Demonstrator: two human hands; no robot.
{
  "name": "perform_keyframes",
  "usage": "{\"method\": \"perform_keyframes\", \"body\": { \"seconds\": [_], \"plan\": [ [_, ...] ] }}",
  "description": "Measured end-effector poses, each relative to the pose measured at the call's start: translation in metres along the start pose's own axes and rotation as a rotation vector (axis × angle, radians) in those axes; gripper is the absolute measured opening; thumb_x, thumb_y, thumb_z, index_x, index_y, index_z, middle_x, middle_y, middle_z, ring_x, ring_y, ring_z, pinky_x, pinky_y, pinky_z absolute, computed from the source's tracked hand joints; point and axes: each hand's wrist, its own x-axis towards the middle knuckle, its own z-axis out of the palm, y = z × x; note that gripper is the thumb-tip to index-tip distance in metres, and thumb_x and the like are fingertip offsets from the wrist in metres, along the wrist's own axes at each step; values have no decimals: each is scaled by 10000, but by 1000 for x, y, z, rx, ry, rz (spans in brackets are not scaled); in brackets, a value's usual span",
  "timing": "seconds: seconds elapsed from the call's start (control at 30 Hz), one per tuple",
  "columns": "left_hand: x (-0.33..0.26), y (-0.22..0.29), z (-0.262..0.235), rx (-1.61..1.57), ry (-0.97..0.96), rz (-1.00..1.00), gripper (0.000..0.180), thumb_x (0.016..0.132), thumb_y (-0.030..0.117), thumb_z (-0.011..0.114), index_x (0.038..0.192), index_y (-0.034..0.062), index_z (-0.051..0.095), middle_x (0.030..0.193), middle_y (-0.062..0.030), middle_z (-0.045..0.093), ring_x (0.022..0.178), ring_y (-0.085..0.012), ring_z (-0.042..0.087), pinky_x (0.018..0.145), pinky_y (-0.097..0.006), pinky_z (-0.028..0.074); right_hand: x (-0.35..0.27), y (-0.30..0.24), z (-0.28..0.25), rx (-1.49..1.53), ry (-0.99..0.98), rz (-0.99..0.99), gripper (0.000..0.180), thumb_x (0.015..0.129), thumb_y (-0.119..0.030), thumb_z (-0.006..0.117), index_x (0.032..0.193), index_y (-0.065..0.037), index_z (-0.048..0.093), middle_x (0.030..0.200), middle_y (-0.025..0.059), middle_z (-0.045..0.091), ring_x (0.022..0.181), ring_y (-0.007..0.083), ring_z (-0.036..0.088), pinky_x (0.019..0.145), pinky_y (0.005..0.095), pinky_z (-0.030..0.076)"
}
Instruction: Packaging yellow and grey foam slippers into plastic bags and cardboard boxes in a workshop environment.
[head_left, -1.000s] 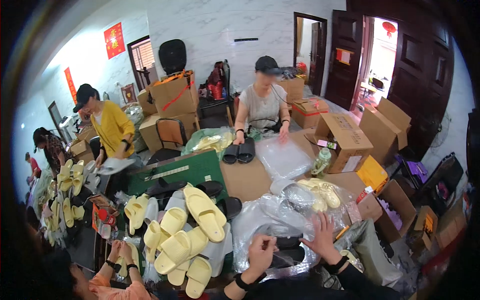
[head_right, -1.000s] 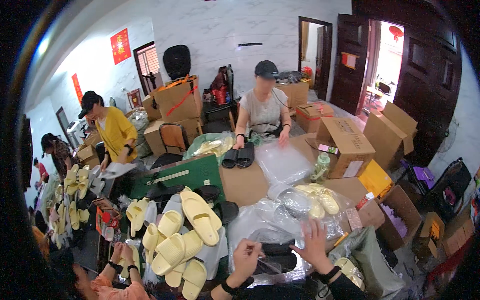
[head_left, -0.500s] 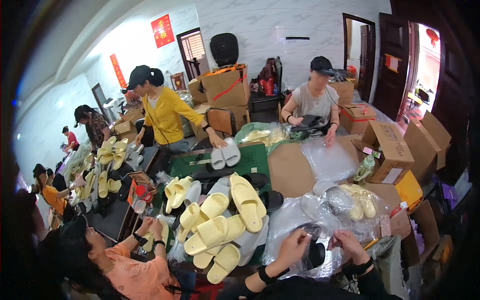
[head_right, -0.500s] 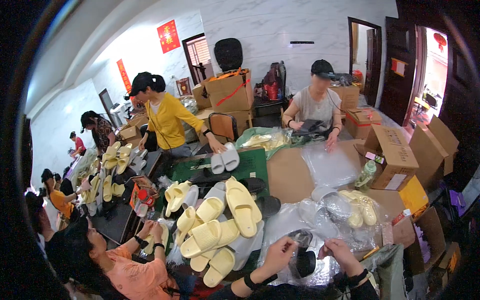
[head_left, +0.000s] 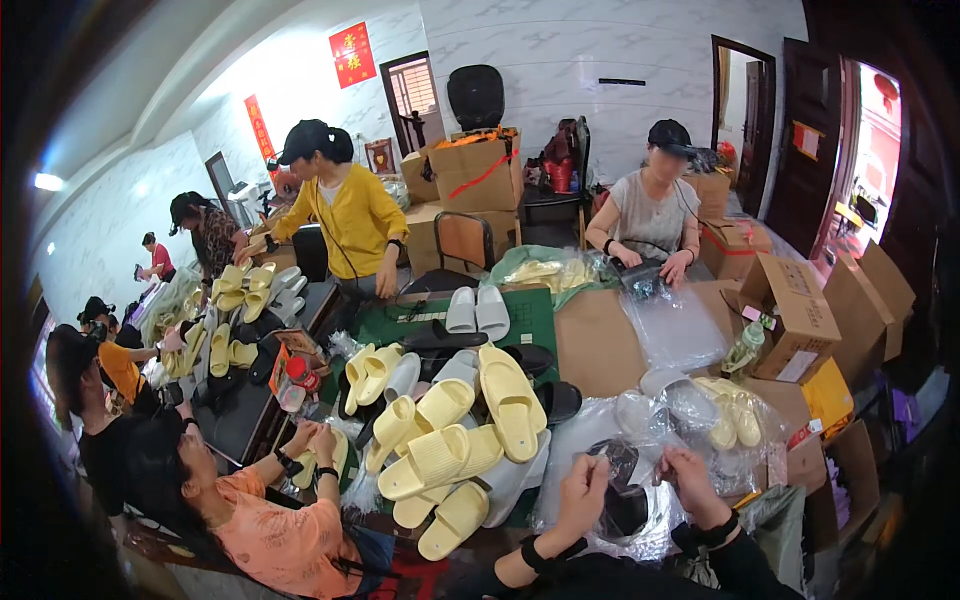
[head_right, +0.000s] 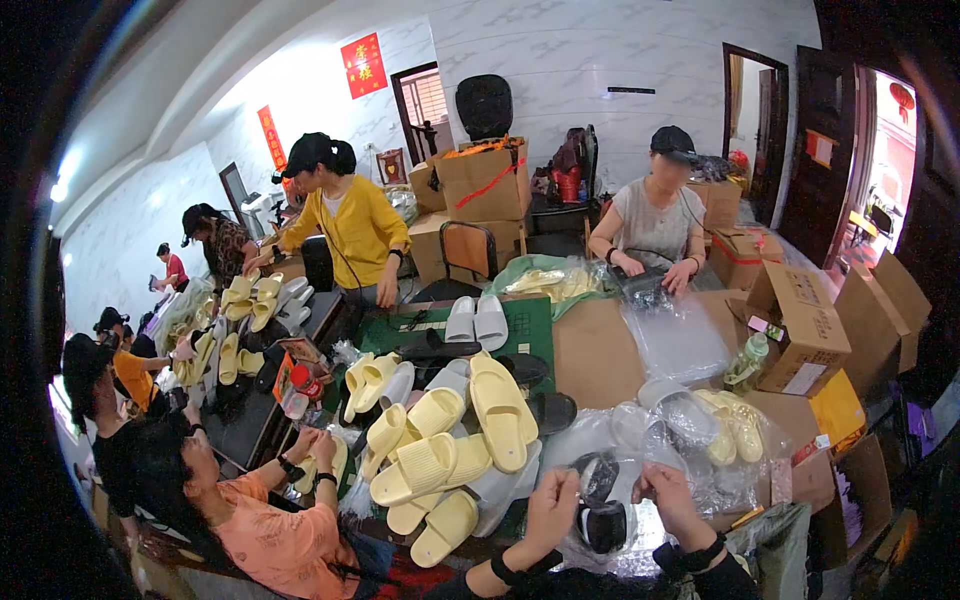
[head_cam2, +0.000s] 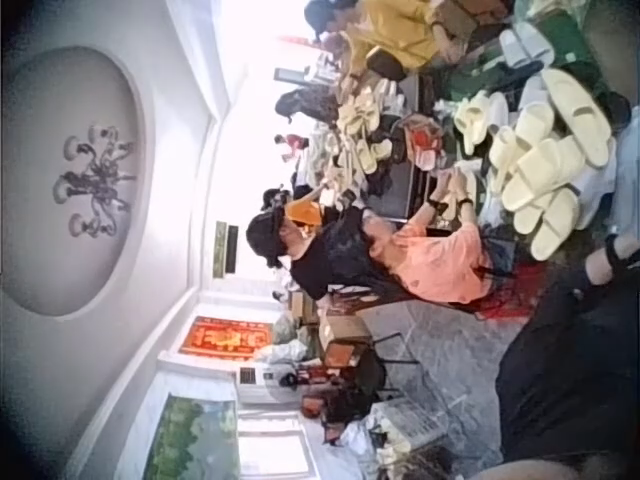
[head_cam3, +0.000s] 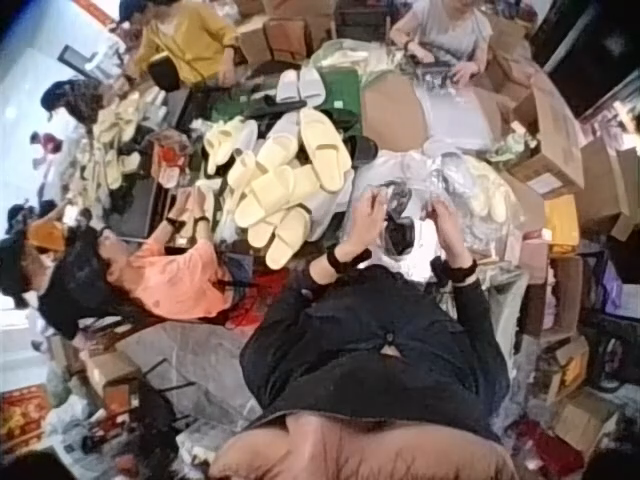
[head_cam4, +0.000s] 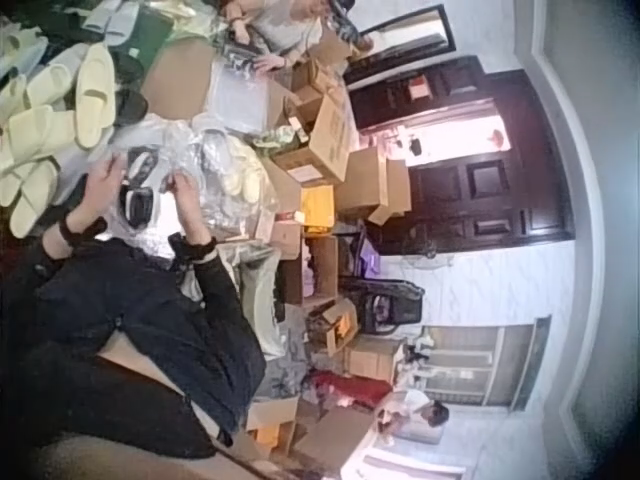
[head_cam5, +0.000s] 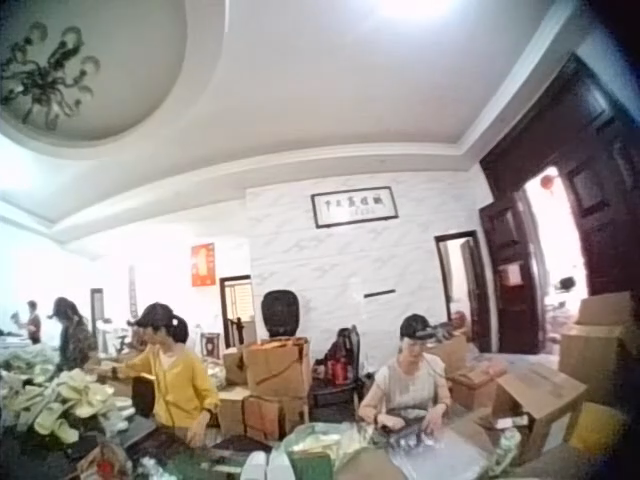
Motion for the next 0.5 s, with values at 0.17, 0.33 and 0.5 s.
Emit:
{"method": "perform_keyframes", "body": {
  "seconds": [0.17, 0.33, 0.5],
  "plan": [
    [13, 18, -8, -252, -12, -128, 253, 965, 199, 435, 738, 89, 424, 546, 60, 386, 447, -16, 331, 403, -181, 272, 5, 13, -33, 100, 136, -73, 320, 932, -216, 453, 657, -57, 489, 579, 88, 525, 521, 183, 517, 532, 287, 408],
    [22, 15, -14, -235, 13, -140, 258, 960, 211, 451, 736, 84, 444, 553, 58, 383, 467, -15, 342, 419, -183, 275, 9, 27, -62, -540, 195, -49, 295, 814, -284, 624, 770, -3, 550, 661, 148, 575, 590, 235, 557, 596, 315, 438],
    [13, 20, -9, 120, -183, -119, 244, 937, 215, 489, 824, -1, 505, 597, -39, 435, 587, -55, 400, 522, -263, 359, -6, 19, -40, -1251, 90, -220, 885, 634, -398, 781, 1291, 5, 348, 1229, 246, 466, 1129, 383, 467, 930, 426, 397]
  ]
}}
